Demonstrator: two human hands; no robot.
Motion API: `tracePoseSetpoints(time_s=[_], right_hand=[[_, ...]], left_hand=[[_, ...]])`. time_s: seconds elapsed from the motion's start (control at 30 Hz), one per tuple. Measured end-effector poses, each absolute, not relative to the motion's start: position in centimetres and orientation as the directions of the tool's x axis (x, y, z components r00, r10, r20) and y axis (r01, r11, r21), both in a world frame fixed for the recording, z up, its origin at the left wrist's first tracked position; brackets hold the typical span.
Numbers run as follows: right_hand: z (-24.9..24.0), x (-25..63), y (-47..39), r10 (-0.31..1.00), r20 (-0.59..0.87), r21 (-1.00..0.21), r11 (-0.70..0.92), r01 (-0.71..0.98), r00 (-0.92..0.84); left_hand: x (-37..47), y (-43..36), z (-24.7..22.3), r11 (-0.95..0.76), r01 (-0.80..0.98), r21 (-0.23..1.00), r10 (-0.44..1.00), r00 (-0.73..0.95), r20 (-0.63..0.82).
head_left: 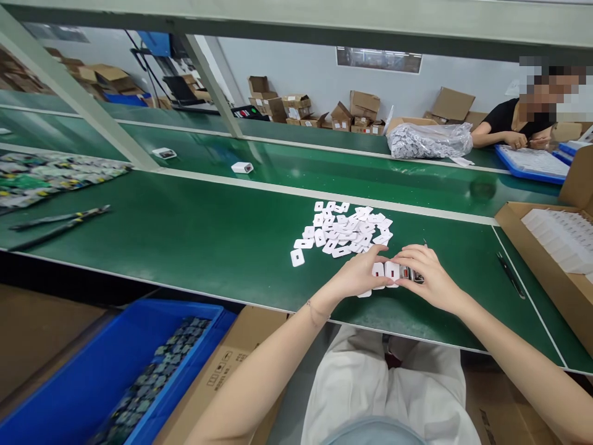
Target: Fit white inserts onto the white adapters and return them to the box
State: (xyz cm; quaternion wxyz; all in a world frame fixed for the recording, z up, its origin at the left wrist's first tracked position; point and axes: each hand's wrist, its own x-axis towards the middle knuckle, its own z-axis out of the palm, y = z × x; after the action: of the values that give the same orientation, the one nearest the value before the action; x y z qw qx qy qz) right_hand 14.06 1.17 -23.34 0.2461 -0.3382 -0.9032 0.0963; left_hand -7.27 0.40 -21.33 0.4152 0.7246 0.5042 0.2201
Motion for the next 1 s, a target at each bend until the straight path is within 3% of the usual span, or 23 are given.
tracePoseSetpoints(time_s=[0.43,0.57,0.87,0.93,1.0], right_hand=[[-23.9,14.2,1.4,0.664,0.382,-0.377,0.747,0.548,-0.642],[-23.8,14.2,1.0,0.603,0.424,-0.212,0.791,0.574,-0.676],[-23.5,11.9,-0.5,0.315,0.538,0.349,0.761,0.547,-0.782],[-22.9,11.8,-0.1,0.298,0.534,0.350,0.774,0.527,-0.791],[-22.5,11.8,0.4,0.352,0.516,0.267,0.801,0.537,-0.781]], left_hand=[[-7.3,0.7,-20.9,-0.168,0.563,0.810,0.889,0.441,-0.122],[-7.3,1.0,-21.2,-0.150,0.545,0.825,0.885,0.446,-0.133],[-7.4,1.6,-22.3,-0.169,0.443,0.881,0.893,0.447,-0.053],[-7.4,1.5,-22.3,-0.176,0.416,0.892,0.893,0.449,-0.033],[-7.4,1.5,-22.3,-0.167,0.406,0.898,0.898,0.438,-0.031]])
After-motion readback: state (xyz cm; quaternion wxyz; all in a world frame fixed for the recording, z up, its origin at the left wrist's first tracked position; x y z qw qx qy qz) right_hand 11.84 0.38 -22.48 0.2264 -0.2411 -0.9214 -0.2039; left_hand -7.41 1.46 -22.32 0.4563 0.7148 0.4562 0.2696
